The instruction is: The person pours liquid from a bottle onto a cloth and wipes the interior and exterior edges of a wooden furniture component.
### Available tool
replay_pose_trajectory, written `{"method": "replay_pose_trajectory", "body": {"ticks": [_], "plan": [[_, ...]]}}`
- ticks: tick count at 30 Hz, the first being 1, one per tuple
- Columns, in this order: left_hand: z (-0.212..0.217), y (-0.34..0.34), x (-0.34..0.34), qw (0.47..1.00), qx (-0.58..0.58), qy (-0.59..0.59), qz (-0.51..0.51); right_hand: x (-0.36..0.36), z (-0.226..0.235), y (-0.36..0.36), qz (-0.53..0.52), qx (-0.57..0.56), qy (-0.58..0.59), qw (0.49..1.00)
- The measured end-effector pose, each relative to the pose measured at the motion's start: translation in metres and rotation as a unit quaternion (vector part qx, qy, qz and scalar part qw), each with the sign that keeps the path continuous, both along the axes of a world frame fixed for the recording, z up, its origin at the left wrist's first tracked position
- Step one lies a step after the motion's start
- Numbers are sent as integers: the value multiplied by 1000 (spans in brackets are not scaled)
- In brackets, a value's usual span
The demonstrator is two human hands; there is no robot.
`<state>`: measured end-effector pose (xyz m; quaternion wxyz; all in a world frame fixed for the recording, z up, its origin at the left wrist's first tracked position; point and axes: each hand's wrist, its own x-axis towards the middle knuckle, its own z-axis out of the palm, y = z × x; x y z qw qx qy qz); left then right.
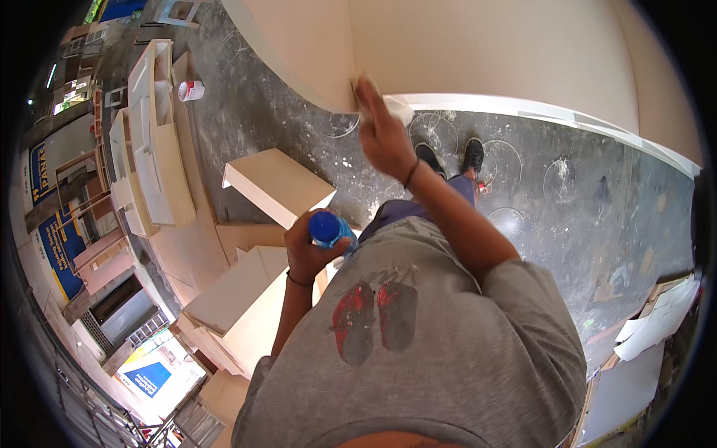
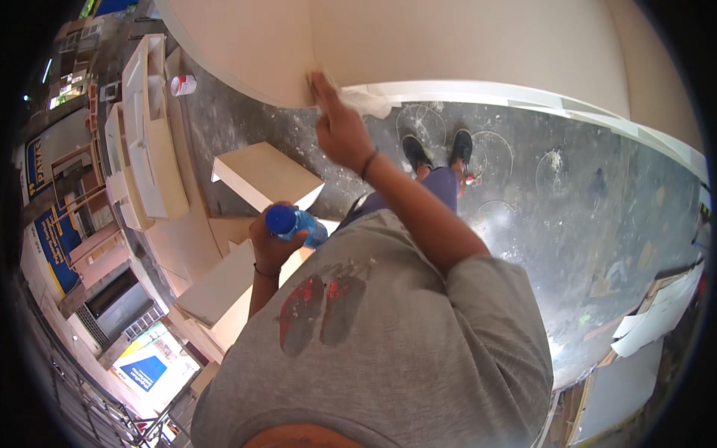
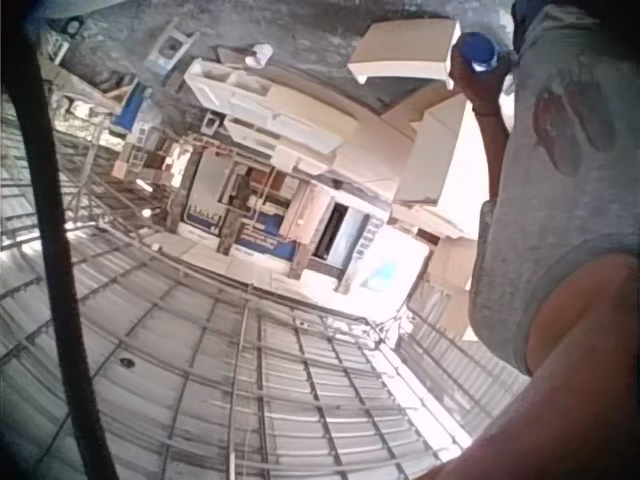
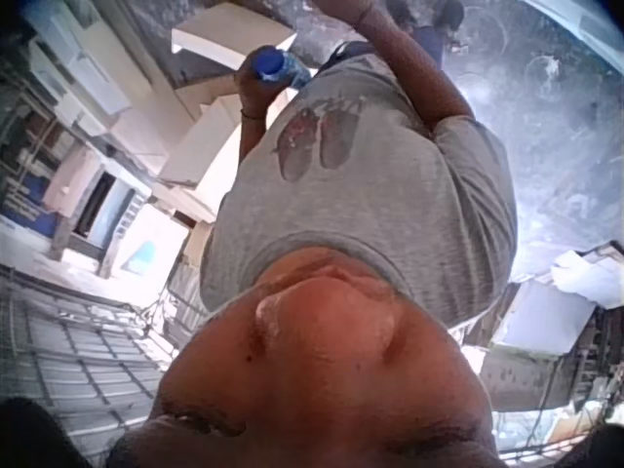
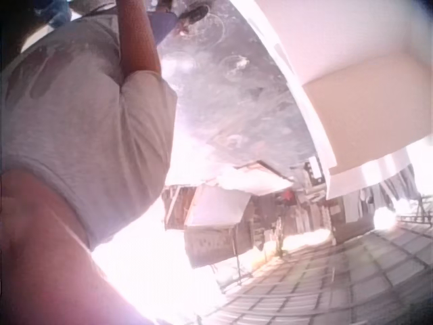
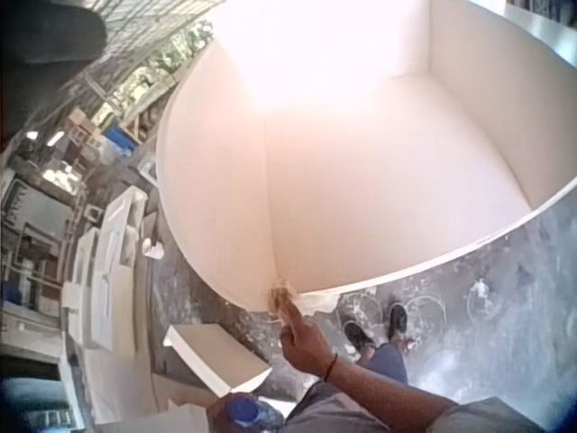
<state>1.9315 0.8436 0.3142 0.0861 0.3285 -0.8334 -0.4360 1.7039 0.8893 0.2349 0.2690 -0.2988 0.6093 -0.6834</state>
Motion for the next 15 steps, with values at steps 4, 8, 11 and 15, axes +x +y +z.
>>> {"method": "replay_pose_trajectory", "body": {"ticks": [4,8,11,15], "plan": [[1,-1,-5,1000,-7,-2,5,16,-10,10,20,44,36,998],[3,0,-11,999,-28,-2,-19,4,-18,3,6,1,35,999],[1,3,-11,999,-25,-15,-22,14,-23,7,1,29,75,997],[4,4,-12,999,-23,-21,-37,16,-29,12,17,72,99,992]]}}
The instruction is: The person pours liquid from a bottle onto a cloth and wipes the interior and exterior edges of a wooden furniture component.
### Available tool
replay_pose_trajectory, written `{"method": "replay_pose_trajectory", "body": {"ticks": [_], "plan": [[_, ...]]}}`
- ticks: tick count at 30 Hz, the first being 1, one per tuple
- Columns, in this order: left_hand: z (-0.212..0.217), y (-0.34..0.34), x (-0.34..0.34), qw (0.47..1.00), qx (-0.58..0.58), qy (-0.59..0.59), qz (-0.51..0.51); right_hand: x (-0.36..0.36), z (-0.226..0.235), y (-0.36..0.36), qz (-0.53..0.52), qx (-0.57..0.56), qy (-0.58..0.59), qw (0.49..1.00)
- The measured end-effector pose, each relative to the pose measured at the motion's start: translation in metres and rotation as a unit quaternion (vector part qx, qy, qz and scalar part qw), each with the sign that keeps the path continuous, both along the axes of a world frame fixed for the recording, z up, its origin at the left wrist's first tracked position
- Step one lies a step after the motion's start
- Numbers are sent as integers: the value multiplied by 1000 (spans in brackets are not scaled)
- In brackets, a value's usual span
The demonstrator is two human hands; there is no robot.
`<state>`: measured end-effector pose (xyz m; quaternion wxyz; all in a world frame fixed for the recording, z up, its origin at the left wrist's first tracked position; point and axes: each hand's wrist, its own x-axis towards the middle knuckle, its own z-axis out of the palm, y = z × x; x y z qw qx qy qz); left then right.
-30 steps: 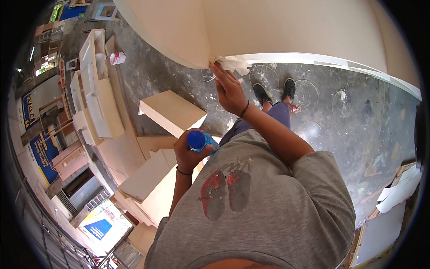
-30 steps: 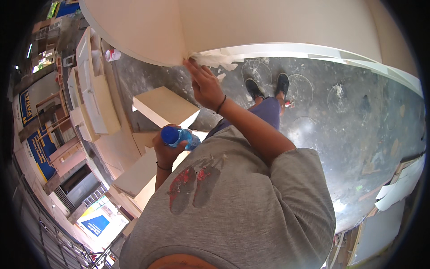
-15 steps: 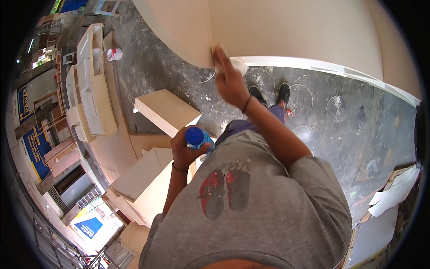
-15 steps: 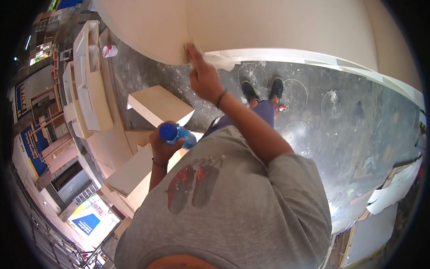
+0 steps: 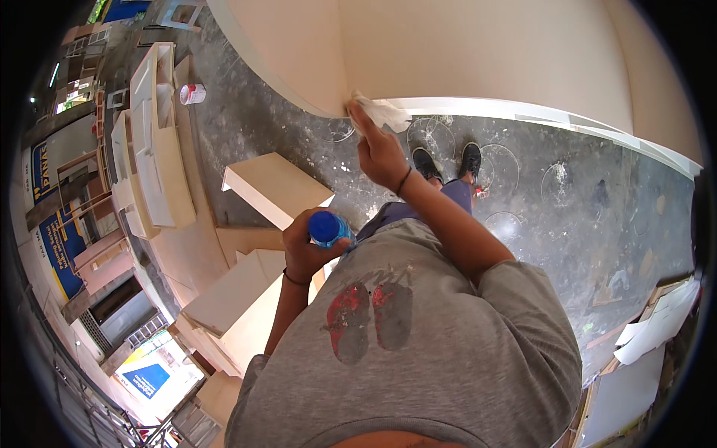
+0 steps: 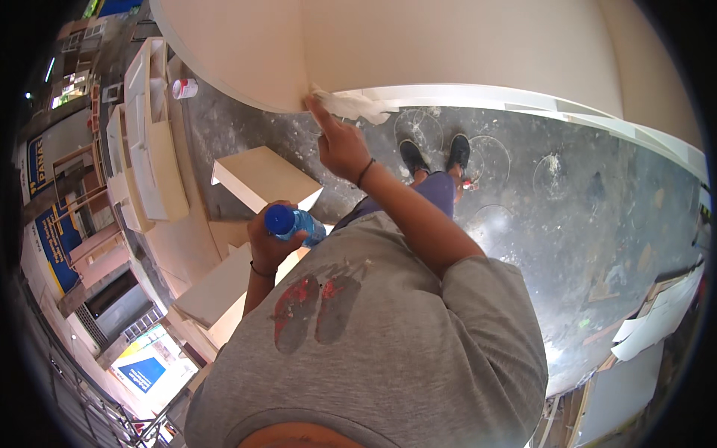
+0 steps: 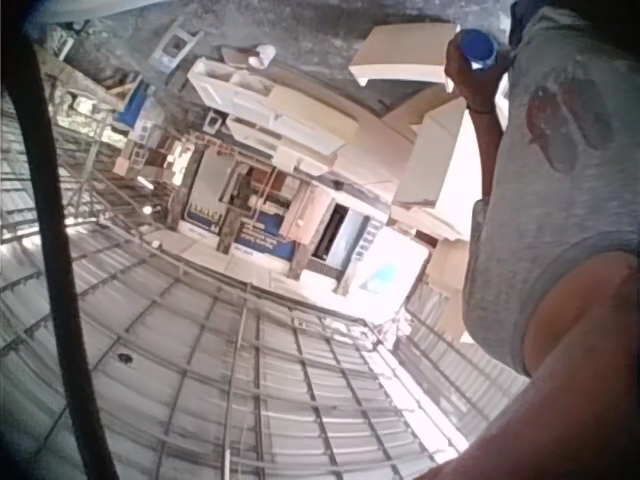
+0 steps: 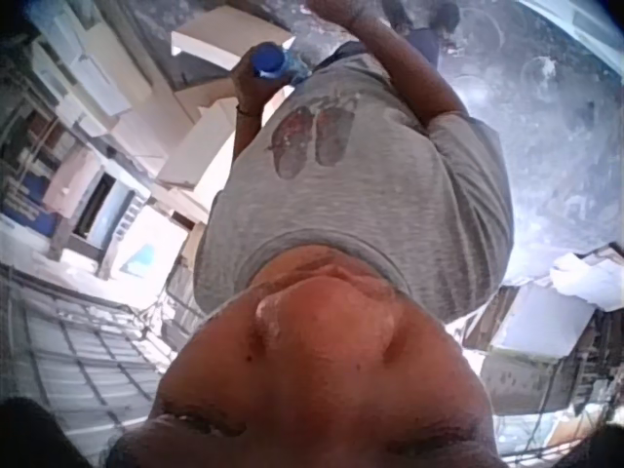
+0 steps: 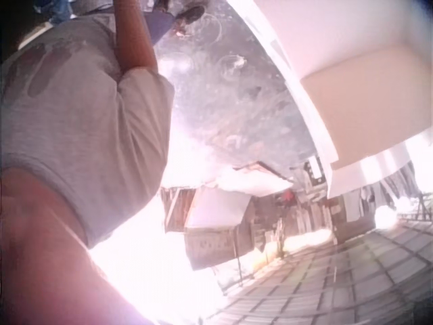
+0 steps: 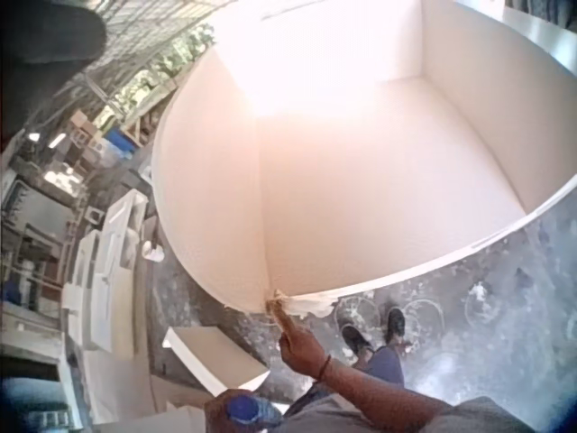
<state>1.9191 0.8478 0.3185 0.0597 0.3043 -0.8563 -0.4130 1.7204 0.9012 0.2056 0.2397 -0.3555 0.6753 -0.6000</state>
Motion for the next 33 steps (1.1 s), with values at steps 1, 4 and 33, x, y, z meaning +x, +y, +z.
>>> {"method": "replay_pose_trajectory", "body": {"ticks": [1,4,33], "plan": [[0,-1,-1,1000,3,4,4,-6,2,-3,1,-1,13,1000],[-1,5,-5,1000,-3,26,3,6,-7,-2,-4,-21,25,999],[-6,-9,-17,1000,-2,30,-7,-19,37,-4,30,-32,-122,992]]}}
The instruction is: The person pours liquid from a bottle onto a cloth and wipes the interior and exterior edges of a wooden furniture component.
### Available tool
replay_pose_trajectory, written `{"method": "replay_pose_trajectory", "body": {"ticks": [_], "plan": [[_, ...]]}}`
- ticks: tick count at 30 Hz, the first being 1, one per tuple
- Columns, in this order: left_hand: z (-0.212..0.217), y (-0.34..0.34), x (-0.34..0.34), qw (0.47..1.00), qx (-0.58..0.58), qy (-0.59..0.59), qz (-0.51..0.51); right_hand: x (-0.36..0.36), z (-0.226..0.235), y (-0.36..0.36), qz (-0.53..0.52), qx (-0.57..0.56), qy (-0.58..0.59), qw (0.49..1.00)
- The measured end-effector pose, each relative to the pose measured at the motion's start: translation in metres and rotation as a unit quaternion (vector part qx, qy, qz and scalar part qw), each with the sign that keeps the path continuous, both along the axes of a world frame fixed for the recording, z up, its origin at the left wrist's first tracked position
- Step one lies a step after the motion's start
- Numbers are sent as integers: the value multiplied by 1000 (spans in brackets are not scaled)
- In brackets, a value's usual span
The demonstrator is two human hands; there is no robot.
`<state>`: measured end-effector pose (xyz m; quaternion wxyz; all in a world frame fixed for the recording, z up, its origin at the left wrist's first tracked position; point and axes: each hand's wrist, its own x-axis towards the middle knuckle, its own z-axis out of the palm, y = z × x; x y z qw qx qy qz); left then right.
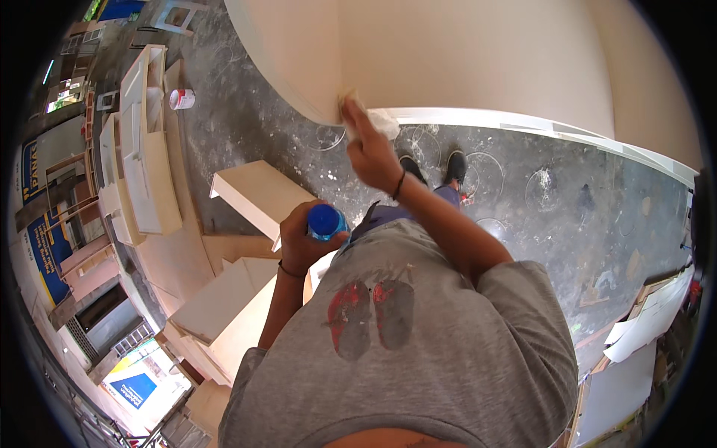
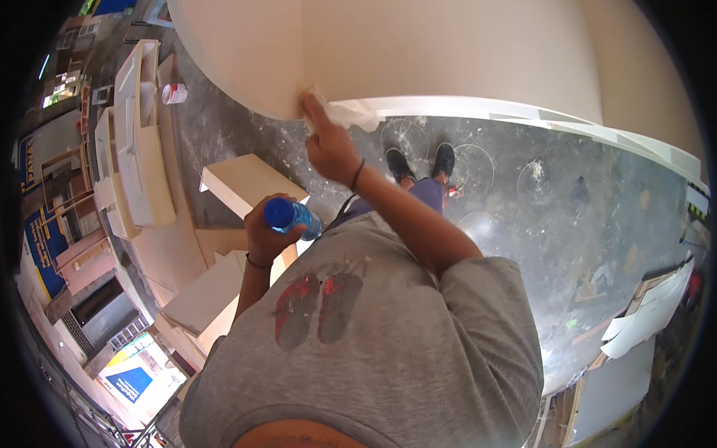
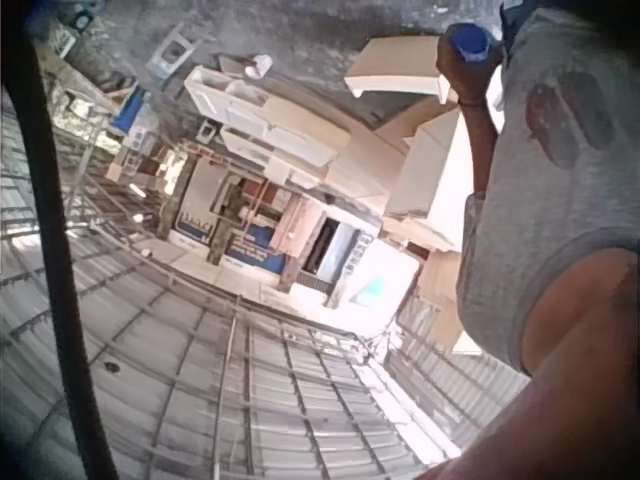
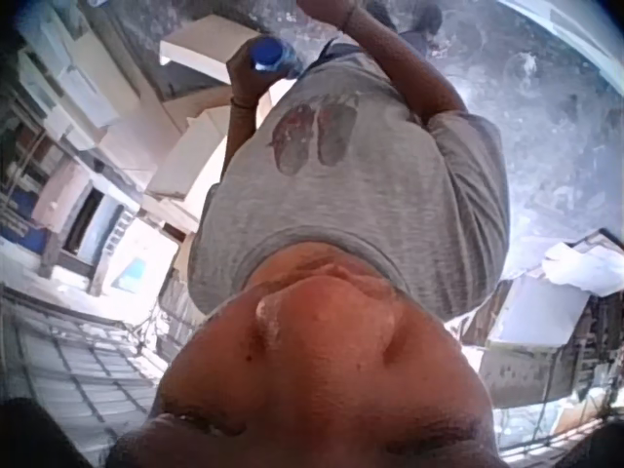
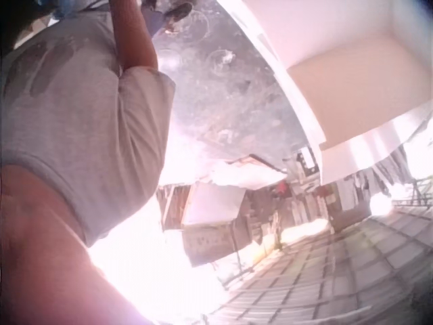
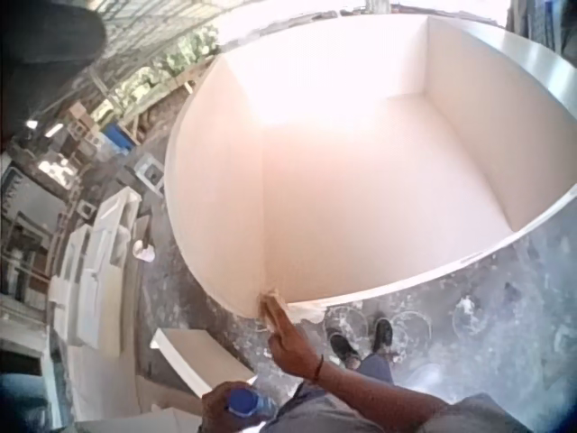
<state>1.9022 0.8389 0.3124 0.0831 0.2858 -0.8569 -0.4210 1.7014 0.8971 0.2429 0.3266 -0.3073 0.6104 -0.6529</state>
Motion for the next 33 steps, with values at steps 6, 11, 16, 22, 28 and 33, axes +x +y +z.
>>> {"method": "replay_pose_trajectory", "body": {"ticks": [6,11,16,22,28,33], "plan": [[3,1,-9,1000,-7,-17,-23,-11,-7,2,-11,-17,2,1000],[3,4,-15,1000,-9,8,-20,8,-7,11,4,-25,61,998],[7,6,-16,999,-30,36,-14,15,-45,22,70,79,41,994],[10,6,-1,999,-34,18,24,16,-36,28,-36,-60,17,997],[-1,8,17,999,-23,6,49,10,-25,3,-7,-4,74,997],[-6,4,16,997,0,37,63,-16,17,27,38,46,-66,996]]}}
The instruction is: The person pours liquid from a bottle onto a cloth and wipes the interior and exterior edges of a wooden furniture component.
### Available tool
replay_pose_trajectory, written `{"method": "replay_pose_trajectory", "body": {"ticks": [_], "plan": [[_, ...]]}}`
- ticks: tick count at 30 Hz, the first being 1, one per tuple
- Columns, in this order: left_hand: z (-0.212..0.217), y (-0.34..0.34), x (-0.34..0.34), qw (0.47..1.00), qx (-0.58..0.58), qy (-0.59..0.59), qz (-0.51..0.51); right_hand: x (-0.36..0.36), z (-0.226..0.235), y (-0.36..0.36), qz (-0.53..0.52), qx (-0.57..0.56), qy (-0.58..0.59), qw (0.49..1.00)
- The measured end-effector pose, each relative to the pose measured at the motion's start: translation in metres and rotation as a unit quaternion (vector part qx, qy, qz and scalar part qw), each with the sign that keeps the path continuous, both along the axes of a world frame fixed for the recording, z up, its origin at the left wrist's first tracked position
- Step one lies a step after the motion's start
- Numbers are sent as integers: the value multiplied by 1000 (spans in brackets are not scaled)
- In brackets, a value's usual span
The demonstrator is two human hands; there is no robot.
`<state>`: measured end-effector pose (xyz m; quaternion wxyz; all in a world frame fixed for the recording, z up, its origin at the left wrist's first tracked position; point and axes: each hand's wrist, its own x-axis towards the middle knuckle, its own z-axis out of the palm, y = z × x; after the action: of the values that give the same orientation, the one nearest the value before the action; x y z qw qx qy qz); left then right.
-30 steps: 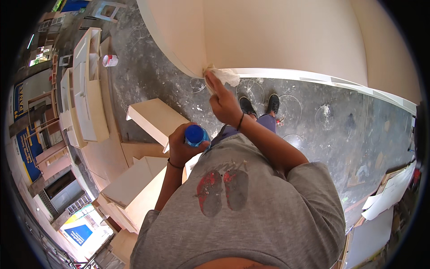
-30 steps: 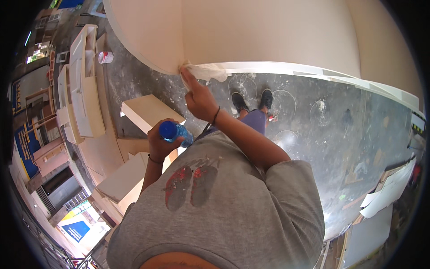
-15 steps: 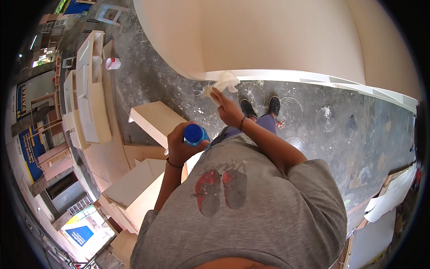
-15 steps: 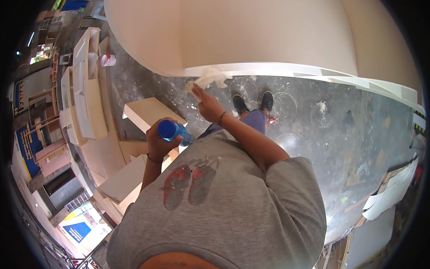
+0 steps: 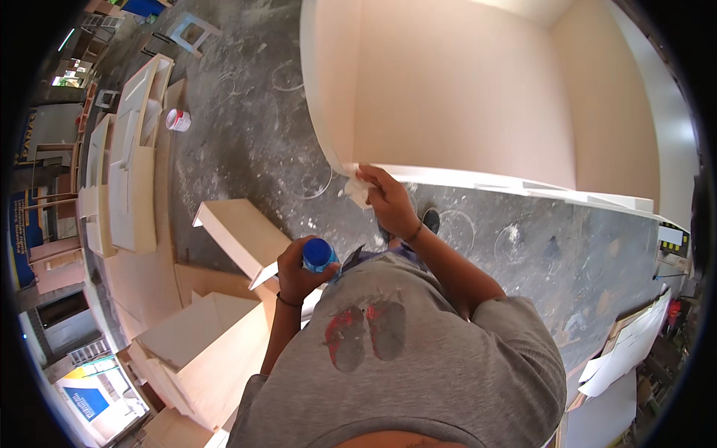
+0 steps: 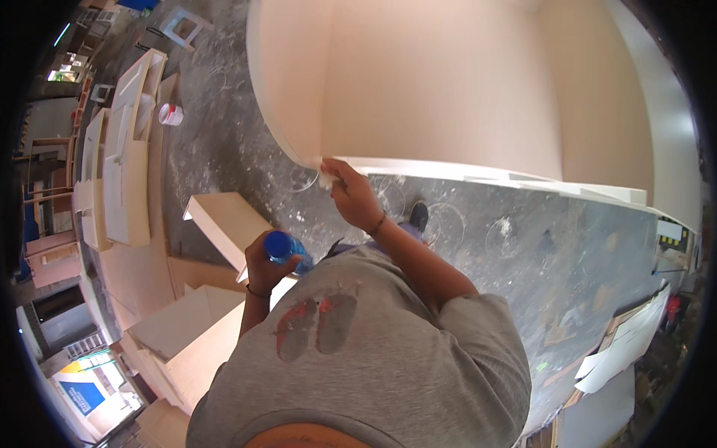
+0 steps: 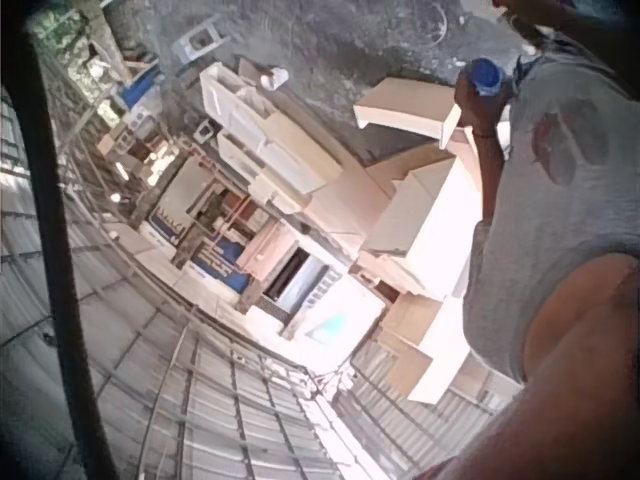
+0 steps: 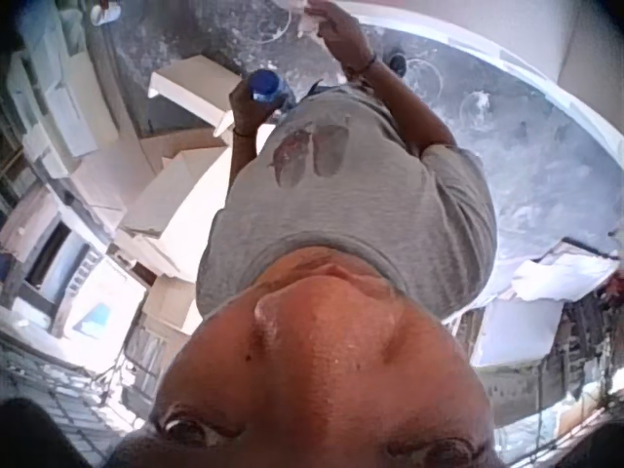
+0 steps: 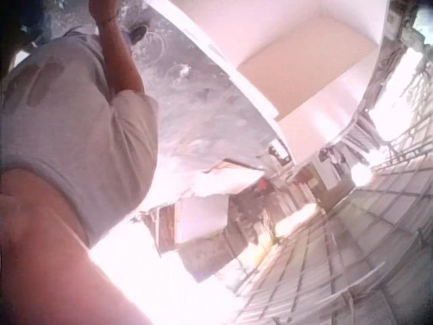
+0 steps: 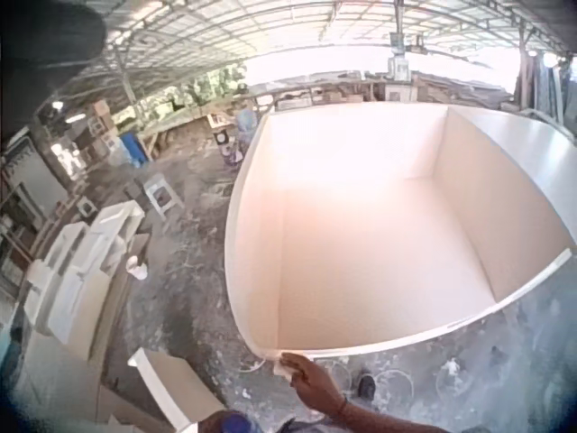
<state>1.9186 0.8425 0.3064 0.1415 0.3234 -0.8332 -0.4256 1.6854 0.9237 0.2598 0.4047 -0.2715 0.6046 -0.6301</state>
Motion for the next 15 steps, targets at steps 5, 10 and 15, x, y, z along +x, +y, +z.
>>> {"method": "replay_pose_trajectory", "body": {"ticks": [5,10,15], "plan": [[9,-12,-49,986,-71,120,-87,-33,74,23,101,-96,32,990],[49,-13,-110,960,-19,180,-213,-51,132,18,85,-223,55,970],[83,-14,-153,934,119,248,-230,-65,97,57,76,-149,139,976]]}}
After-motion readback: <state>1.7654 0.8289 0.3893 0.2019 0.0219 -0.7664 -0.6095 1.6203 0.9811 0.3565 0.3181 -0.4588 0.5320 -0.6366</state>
